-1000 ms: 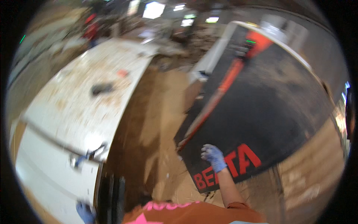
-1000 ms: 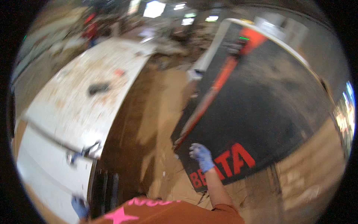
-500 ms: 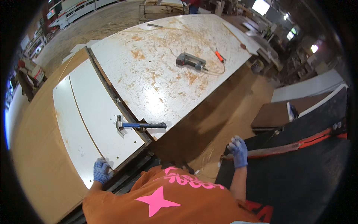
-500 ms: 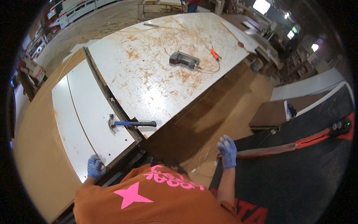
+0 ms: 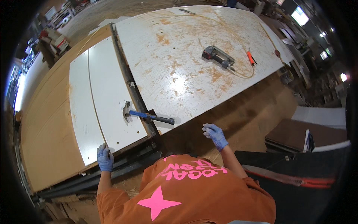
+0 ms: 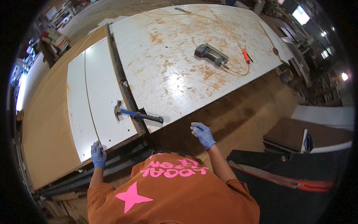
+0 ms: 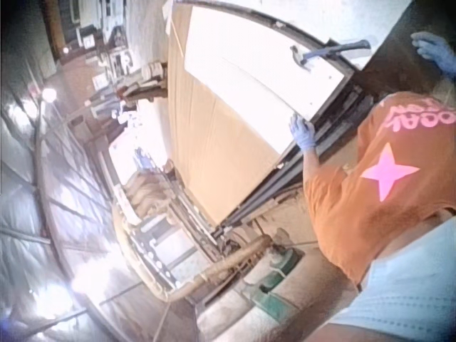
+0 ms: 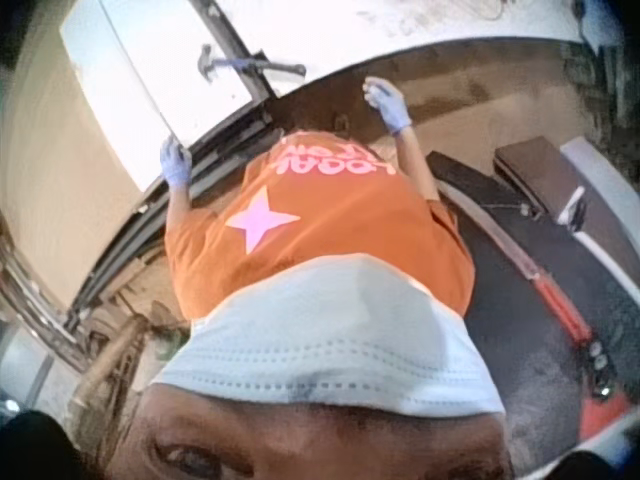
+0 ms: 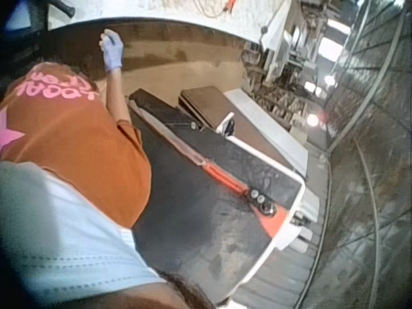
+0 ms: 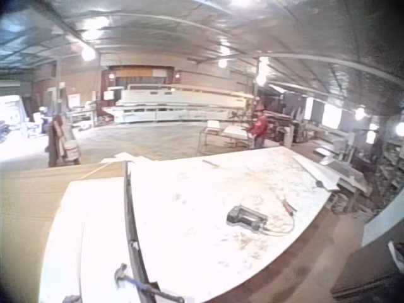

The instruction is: The person handles white cabinet panels and hardware on a workbench in a workshop. They use a screwdriver to attach metal brackets, align panels, and stack components. A coworker is visible in the background moving materials.

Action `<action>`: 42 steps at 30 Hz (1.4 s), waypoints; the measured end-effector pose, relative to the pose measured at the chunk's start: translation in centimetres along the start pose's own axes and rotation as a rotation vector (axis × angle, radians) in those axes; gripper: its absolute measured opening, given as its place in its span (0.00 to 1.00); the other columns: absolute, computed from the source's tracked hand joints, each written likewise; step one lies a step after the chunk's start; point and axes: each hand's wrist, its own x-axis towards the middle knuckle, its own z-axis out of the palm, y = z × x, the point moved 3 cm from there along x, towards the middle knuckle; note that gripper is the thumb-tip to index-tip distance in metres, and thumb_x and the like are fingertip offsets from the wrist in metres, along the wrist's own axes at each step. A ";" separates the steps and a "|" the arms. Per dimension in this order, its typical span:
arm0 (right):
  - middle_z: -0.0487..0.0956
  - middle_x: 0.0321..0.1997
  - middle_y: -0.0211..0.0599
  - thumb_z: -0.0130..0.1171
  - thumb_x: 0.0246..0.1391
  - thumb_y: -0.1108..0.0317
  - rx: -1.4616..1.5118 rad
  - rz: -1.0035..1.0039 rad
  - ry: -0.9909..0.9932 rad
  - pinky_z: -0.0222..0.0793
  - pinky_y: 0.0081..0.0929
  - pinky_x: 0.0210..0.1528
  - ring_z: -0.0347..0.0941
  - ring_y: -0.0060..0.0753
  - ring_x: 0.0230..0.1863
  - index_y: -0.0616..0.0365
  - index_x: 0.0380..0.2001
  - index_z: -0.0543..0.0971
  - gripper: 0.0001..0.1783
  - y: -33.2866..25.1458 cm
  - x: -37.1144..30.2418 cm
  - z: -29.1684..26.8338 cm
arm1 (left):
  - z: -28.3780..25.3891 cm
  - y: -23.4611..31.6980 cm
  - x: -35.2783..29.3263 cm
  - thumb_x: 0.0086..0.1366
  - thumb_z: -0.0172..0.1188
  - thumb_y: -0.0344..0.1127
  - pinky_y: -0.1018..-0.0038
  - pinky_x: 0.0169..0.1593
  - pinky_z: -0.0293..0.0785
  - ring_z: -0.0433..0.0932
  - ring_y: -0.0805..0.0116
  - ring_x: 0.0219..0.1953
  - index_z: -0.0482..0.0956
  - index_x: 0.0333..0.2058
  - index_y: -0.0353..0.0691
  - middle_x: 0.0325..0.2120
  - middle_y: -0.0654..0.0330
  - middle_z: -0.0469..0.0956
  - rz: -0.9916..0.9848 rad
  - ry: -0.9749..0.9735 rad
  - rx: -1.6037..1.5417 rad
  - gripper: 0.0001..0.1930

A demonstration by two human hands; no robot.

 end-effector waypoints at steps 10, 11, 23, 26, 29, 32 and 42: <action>0.79 0.40 0.36 0.57 0.55 0.69 -0.090 0.060 -0.140 0.69 0.14 0.30 0.74 0.19 0.30 0.58 0.47 0.76 0.16 -0.4 8.3 -4.4 | 1.2 5.9 -0.6 0.54 0.57 0.31 0.61 0.60 0.63 0.69 0.50 0.54 0.75 0.45 0.37 0.48 0.49 0.74 -0.543 0.297 0.004 0.18; 0.79 0.40 0.36 0.57 0.55 0.68 -0.108 0.076 -0.175 0.70 0.16 0.32 0.74 0.20 0.31 0.59 0.48 0.75 0.17 0.4 8.8 -4.4 | 1.4 7.6 -0.2 0.53 0.58 0.32 0.62 0.61 0.62 0.67 0.50 0.56 0.75 0.45 0.38 0.50 0.49 0.72 -0.539 0.261 0.075 0.18; 0.79 0.36 0.32 0.58 0.54 0.66 -0.183 -0.039 -0.149 0.69 0.20 0.41 0.71 0.21 0.34 0.62 0.45 0.78 0.17 -3.1 10.7 -4.6 | 5.3 20.0 4.5 0.53 0.63 0.35 0.54 0.65 0.51 0.58 0.45 0.62 0.70 0.54 0.41 0.58 0.47 0.65 -0.478 0.107 -0.053 0.28; 0.79 0.37 0.31 0.57 0.55 0.66 -0.106 -0.005 -0.104 0.70 0.21 0.40 0.72 0.22 0.35 0.62 0.46 0.77 0.17 -0.9 10.3 -7.3 | 7.2 23.3 8.4 0.57 0.59 0.53 0.54 0.67 0.43 0.54 0.44 0.64 0.66 0.57 0.41 0.60 0.45 0.61 -0.405 -0.041 0.044 0.34; 0.79 0.41 0.32 0.56 0.56 0.67 -0.117 0.039 -0.061 0.71 0.22 0.41 0.73 0.23 0.39 0.62 0.47 0.76 0.16 0.0 10.4 -11.1 | 8.9 25.5 11.9 0.56 0.56 0.62 0.54 0.68 0.39 0.49 0.44 0.66 0.58 0.62 0.41 0.63 0.41 0.53 -0.562 -0.112 0.087 0.42; 0.79 0.42 0.33 0.56 0.56 0.69 -0.044 0.087 -0.042 0.71 0.20 0.40 0.74 0.23 0.39 0.61 0.47 0.76 0.15 -1.3 11.0 -14.2 | 9.5 28.0 15.7 0.50 0.62 0.60 0.55 0.68 0.39 0.49 0.43 0.66 0.55 0.64 0.43 0.63 0.41 0.53 -0.743 -0.071 0.090 0.47; 0.80 0.38 0.29 0.58 0.53 0.68 -0.153 0.187 -0.121 0.68 0.14 0.32 0.72 0.17 0.29 0.56 0.48 0.76 0.18 -2.0 19.0 -23.2 | 16.0 34.2 20.0 0.49 0.60 0.39 0.58 0.66 0.47 0.60 0.48 0.60 0.61 0.59 0.44 0.58 0.46 0.60 -0.774 -0.064 -0.124 0.35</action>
